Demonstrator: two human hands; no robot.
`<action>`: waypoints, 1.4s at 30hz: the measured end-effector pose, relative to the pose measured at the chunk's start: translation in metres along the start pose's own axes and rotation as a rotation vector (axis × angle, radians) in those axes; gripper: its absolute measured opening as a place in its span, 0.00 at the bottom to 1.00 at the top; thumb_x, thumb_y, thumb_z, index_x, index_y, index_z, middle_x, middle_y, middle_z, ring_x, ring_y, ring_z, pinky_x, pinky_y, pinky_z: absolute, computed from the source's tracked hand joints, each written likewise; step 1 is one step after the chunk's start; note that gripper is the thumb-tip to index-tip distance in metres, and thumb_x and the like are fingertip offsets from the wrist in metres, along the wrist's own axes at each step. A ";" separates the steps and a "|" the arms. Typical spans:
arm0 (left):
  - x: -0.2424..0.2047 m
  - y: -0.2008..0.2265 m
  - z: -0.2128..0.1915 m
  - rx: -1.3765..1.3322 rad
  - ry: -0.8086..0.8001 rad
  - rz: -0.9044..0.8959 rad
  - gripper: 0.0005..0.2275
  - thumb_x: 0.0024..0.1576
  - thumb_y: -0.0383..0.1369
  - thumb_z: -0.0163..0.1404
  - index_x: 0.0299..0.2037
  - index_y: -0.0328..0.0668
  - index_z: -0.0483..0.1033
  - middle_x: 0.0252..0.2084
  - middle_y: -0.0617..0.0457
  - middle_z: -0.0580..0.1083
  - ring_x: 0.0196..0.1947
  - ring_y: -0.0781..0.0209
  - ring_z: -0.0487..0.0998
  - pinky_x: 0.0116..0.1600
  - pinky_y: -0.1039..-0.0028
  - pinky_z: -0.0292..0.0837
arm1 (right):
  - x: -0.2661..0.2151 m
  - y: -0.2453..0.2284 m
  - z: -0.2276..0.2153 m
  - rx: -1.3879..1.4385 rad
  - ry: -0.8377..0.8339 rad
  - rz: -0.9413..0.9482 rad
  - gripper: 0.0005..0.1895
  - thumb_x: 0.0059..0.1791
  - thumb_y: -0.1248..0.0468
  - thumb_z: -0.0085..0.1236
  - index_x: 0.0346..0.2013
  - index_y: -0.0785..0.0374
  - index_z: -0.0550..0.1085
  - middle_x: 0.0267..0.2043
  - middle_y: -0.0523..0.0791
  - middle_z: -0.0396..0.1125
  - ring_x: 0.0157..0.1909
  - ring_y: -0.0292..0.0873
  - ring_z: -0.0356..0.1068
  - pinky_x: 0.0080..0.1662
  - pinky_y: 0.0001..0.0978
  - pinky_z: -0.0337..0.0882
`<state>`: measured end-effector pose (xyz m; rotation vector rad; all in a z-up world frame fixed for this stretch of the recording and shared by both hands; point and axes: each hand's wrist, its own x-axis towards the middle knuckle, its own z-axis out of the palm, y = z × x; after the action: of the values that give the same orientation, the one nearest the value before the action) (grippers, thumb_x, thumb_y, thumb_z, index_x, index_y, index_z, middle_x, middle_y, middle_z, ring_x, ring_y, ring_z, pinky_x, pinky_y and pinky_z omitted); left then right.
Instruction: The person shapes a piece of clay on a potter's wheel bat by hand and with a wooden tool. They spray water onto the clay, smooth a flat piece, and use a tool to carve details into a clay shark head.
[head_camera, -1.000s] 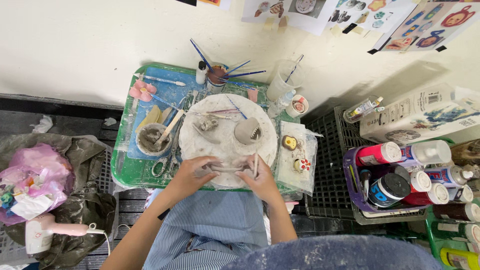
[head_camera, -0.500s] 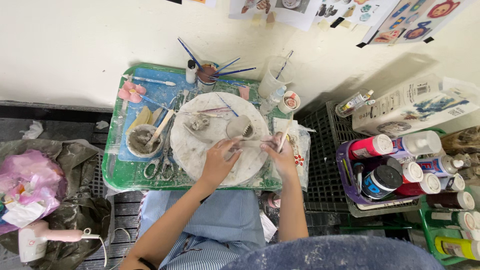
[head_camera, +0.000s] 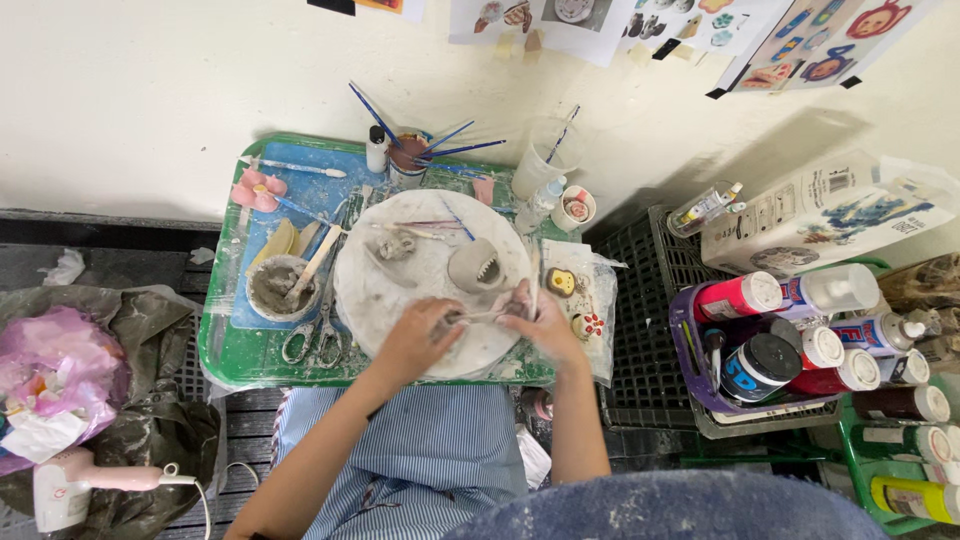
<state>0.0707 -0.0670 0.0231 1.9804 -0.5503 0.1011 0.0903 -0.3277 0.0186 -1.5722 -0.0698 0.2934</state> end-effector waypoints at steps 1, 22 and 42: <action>0.003 -0.005 -0.009 0.020 -0.017 -0.010 0.13 0.56 0.37 0.57 0.45 0.38 0.79 0.41 0.46 0.80 0.43 0.47 0.80 0.55 0.61 0.71 | -0.002 0.007 0.008 0.070 -0.024 -0.022 0.21 0.45 0.80 0.61 0.36 0.56 0.61 0.43 0.45 0.70 0.45 0.38 0.71 0.48 0.31 0.75; 0.020 0.012 -0.008 -0.028 0.189 0.173 0.07 0.55 0.25 0.58 0.42 0.42 0.81 0.43 0.50 0.81 0.44 0.50 0.81 0.49 0.65 0.77 | -0.013 -0.034 0.011 -0.454 0.269 -0.230 0.19 0.46 0.72 0.67 0.36 0.64 0.61 0.45 0.45 0.71 0.43 0.37 0.68 0.45 0.30 0.71; 0.022 0.018 -0.003 -0.121 0.300 0.058 0.13 0.52 0.26 0.61 0.47 0.34 0.78 0.47 0.43 0.78 0.45 0.48 0.82 0.50 0.66 0.77 | 0.008 -0.015 0.019 -0.263 0.281 -0.310 0.18 0.48 0.76 0.60 0.49 0.67 0.66 0.48 0.48 0.72 0.51 0.40 0.74 0.54 0.32 0.73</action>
<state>0.0830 -0.0781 0.0459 1.7900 -0.4080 0.3850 0.0954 -0.3075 0.0320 -1.8201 -0.1351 -0.1882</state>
